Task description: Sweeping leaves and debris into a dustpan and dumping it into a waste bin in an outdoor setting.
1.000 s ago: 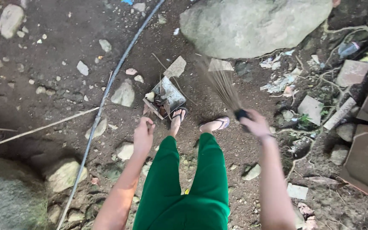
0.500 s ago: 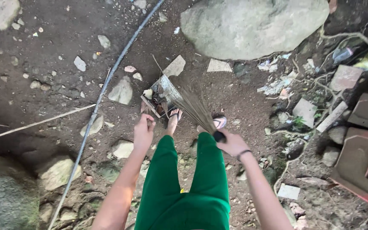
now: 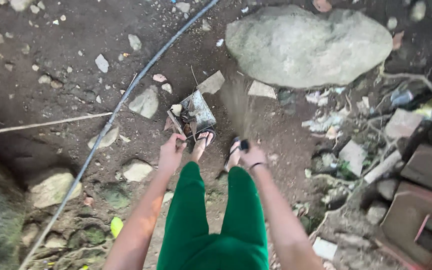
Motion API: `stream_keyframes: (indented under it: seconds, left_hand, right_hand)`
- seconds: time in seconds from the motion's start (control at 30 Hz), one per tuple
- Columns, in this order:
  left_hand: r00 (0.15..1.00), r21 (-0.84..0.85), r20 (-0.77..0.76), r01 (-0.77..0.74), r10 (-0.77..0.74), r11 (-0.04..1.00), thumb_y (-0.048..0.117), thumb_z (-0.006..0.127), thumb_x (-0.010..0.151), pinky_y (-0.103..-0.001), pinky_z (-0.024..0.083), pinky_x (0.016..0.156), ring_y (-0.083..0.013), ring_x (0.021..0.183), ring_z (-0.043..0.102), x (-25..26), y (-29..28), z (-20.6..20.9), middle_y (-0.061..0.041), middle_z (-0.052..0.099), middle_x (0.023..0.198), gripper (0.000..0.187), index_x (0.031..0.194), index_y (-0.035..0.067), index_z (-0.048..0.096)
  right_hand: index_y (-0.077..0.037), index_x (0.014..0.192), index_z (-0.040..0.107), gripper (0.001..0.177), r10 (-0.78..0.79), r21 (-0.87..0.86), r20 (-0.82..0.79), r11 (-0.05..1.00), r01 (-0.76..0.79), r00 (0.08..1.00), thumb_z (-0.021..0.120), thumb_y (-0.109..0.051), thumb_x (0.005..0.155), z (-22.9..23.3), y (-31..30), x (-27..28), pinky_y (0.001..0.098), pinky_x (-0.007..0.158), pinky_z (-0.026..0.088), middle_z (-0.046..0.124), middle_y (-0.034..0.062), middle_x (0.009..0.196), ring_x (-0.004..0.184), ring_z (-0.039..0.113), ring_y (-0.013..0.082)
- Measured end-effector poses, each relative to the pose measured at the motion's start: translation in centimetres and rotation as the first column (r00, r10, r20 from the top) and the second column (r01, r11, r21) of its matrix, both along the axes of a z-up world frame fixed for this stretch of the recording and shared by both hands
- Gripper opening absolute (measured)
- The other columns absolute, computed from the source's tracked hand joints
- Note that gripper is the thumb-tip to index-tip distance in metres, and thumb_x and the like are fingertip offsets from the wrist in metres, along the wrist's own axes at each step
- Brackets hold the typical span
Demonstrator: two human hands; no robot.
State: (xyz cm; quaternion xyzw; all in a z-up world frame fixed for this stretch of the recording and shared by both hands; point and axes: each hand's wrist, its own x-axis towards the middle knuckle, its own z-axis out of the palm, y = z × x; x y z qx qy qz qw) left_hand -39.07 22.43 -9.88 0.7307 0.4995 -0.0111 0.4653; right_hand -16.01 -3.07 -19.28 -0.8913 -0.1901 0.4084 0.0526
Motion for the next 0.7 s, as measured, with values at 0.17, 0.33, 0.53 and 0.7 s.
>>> stream_keyframes:
  seconds: [0.17, 0.33, 0.53, 0.7]
  left_hand:
    - [0.994, -0.020, 0.055, -0.098, 0.099, 0.995, 0.008, 0.074, 0.090, -0.042, 0.051, 0.064, -0.0278, 0.062, 0.063, -0.2, -1.2, -0.1, -0.014, 0.066, 0.077, 0.024, 0.109, 0.012, 0.061]
    - [0.979, 0.113, 0.170, -0.132, 0.112, 0.985, 0.007, 0.075, 0.089, -0.040, 0.052, 0.064, -0.0226, 0.067, 0.066, -1.3, -2.7, -0.4, -0.014, 0.068, 0.088, 0.023, 0.104, 0.011, 0.059]
    - [0.952, 0.111, 0.008, -0.305, 0.306, 0.946, 0.007, 0.078, 0.094, -0.036, 0.052, 0.072, -0.0250, 0.075, 0.063, -6.4, -5.8, 0.5, -0.014, 0.068, 0.088, 0.022, 0.107, 0.011, 0.061]
    - [0.868, 0.122, 0.365, -0.403, 0.337, 0.907, -0.001, 0.074, 0.094, -0.031, 0.048, 0.097, -0.0196, 0.123, 0.062, -11.4, -8.3, -0.5, -0.018, 0.066, 0.134, 0.023, 0.105, 0.007, 0.056]
  right_hand:
    - [-0.017, 0.139, 0.056, 0.077, 0.080, 0.032, -0.156, 0.997, -0.075, 0.985, 0.078, -0.043, 0.070, 1.7, -0.6, -4.1, 0.0493, 0.094, 0.056, 0.071, 0.0261, 0.111, 0.103, 0.070, 0.0438]
    - [-0.018, 0.133, 0.061, 0.067, 0.183, 0.181, -0.124, 0.971, -0.159, 0.975, 0.076, -0.040, 0.072, 7.8, -3.9, -1.1, 0.0511, 0.092, 0.055, 0.073, 0.0244, 0.111, 0.103, 0.069, 0.0446]
    - [-0.021, 0.143, 0.052, 0.074, 0.405, 0.071, -0.150, 0.914, -0.399, 0.902, 0.070, -0.043, 0.075, 17.0, -5.5, 5.0, 0.0486, 0.092, 0.057, 0.074, 0.0223, 0.105, 0.099, 0.072, 0.0411]
    - [-0.029, 0.150, 0.048, 0.079, 0.441, 0.030, -0.245, 0.894, -0.448, 0.863, 0.066, -0.041, 0.074, 21.9, -7.0, 9.2, 0.0361, 0.080, 0.065, 0.079, 0.0135, 0.088, 0.077, 0.077, 0.0254]
